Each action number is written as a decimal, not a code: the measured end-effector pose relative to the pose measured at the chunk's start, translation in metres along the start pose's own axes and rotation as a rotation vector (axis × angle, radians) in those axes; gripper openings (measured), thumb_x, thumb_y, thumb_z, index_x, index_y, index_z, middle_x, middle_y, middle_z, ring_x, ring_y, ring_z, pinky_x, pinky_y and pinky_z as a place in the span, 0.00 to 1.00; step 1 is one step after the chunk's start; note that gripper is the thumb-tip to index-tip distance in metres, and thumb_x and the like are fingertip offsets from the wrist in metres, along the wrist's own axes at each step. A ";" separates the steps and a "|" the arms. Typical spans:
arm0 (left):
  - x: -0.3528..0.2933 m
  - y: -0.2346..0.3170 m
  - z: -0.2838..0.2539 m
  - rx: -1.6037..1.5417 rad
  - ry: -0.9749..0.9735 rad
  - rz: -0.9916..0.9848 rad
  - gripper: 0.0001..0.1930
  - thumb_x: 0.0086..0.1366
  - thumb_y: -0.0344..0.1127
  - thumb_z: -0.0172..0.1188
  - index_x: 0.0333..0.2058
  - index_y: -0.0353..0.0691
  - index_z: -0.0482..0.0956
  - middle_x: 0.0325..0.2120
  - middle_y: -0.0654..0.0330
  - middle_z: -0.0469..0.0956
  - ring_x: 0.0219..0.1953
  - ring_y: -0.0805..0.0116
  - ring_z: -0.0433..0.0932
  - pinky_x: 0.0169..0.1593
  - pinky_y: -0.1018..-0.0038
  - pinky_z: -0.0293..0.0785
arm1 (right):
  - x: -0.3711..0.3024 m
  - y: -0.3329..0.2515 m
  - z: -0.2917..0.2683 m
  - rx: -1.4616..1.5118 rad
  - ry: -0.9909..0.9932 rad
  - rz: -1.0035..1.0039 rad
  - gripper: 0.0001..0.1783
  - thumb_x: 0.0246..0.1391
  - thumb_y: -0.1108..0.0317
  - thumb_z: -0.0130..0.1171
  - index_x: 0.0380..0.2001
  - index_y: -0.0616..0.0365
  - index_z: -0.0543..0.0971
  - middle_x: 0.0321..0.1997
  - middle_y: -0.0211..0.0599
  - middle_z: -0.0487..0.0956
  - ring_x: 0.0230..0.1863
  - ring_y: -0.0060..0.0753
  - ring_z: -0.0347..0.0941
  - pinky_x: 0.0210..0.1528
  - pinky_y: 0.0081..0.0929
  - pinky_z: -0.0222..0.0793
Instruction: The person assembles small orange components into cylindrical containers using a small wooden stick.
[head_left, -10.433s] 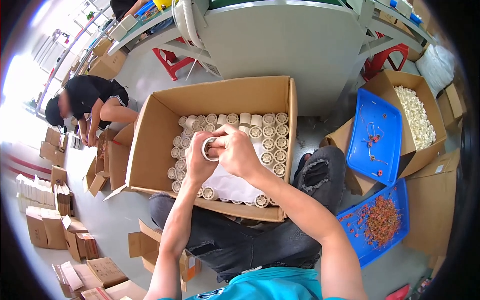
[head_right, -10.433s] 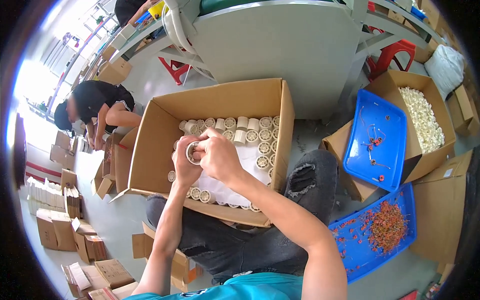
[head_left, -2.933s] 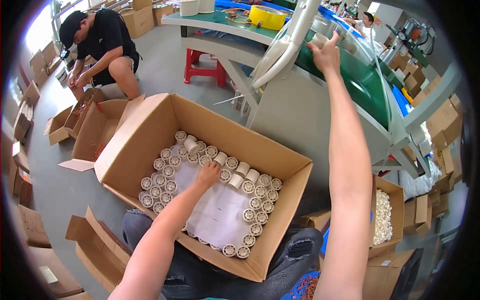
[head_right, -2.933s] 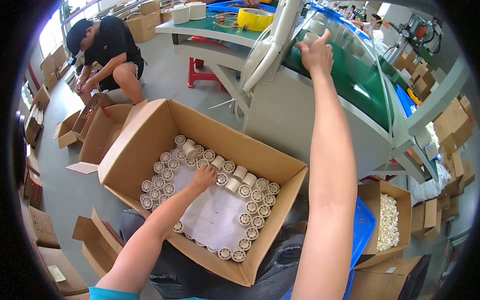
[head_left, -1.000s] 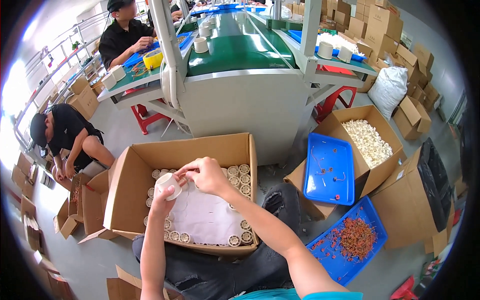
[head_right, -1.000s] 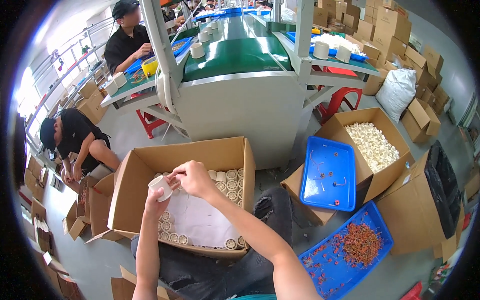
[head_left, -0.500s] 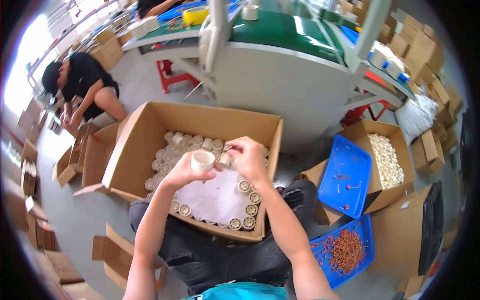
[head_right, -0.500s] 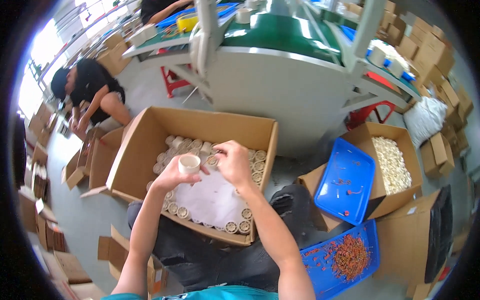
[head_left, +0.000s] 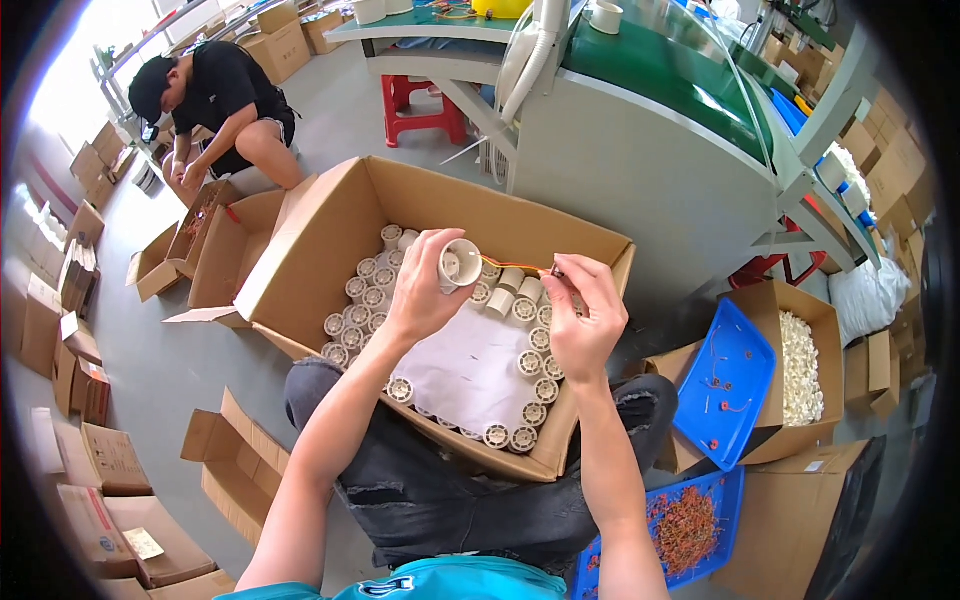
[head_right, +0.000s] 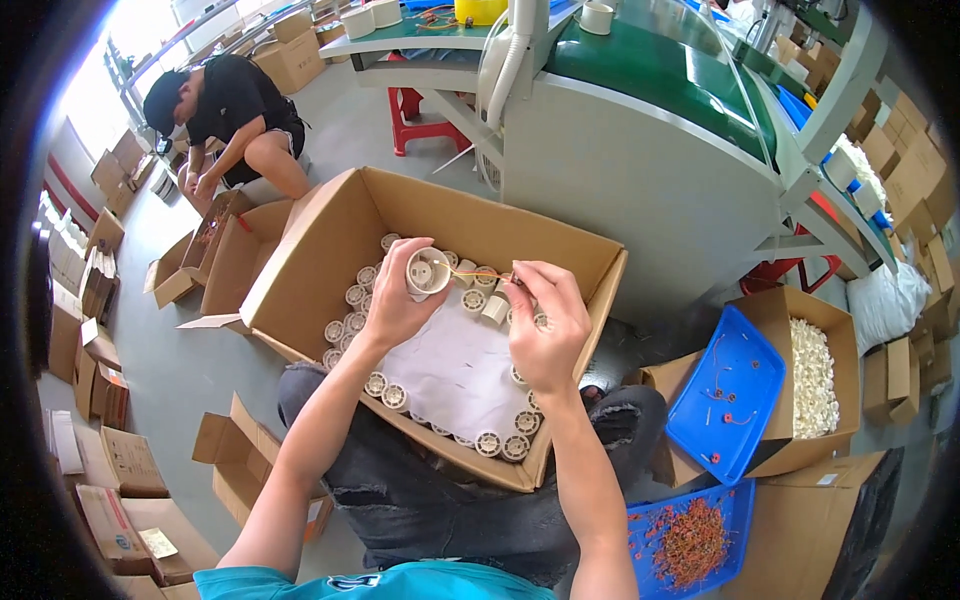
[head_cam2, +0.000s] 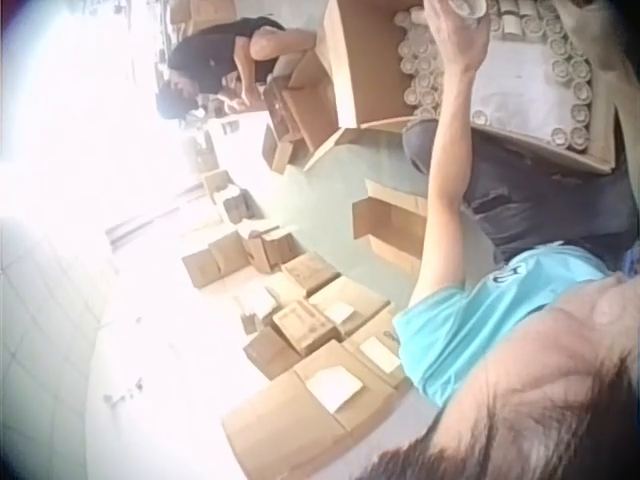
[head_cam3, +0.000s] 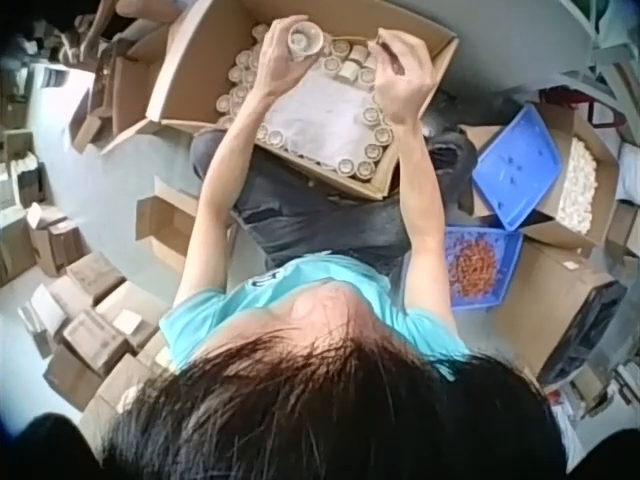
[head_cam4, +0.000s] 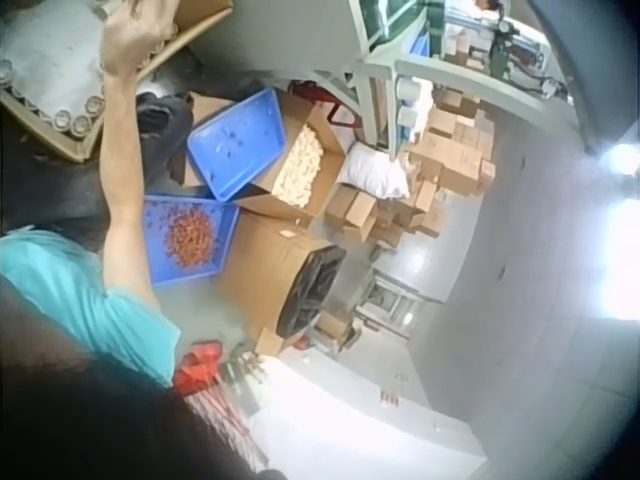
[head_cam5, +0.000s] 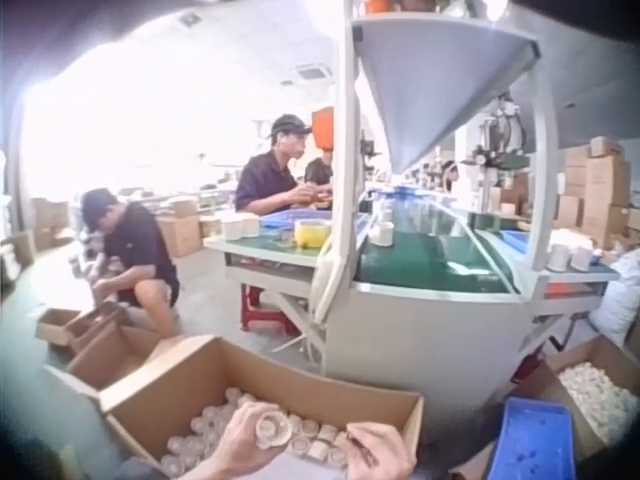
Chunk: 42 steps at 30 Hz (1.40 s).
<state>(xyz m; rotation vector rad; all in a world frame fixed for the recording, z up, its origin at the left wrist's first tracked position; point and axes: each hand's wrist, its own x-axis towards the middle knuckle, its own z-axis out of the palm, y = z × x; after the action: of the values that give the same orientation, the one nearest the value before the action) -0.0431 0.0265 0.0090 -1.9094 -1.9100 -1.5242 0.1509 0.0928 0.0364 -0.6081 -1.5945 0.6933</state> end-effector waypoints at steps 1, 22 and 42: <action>-0.001 -0.001 0.001 0.002 -0.002 -0.001 0.33 0.47 0.27 0.72 0.54 0.40 0.69 0.48 0.51 0.72 0.51 0.50 0.72 0.54 0.61 0.70 | -0.002 -0.003 0.000 0.002 0.000 0.002 0.12 0.46 0.83 0.66 0.37 0.66 0.82 0.39 0.39 0.80 0.36 0.32 0.79 0.39 0.24 0.77; -0.003 -0.002 0.008 0.112 0.084 0.166 0.30 0.41 0.27 0.77 0.46 0.38 0.74 0.43 0.53 0.74 0.45 0.53 0.75 0.46 0.65 0.75 | -0.013 -0.011 0.012 -0.128 -0.124 -0.125 0.12 0.47 0.81 0.66 0.38 0.64 0.82 0.37 0.39 0.79 0.35 0.35 0.79 0.37 0.27 0.76; -0.015 0.015 0.028 0.037 -0.052 0.231 0.26 0.40 0.28 0.71 0.42 0.40 0.75 0.38 0.56 0.78 0.40 0.56 0.78 0.45 0.64 0.72 | -0.028 0.003 0.028 -0.066 -0.276 0.082 0.10 0.42 0.77 0.67 0.32 0.58 0.85 0.45 0.44 0.77 0.40 0.43 0.78 0.40 0.35 0.76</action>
<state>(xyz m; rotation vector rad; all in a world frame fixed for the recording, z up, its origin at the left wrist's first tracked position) -0.0114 0.0291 -0.0063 -2.0868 -1.6530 -1.3774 0.1264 0.0715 0.0128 -0.6506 -1.8621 0.8151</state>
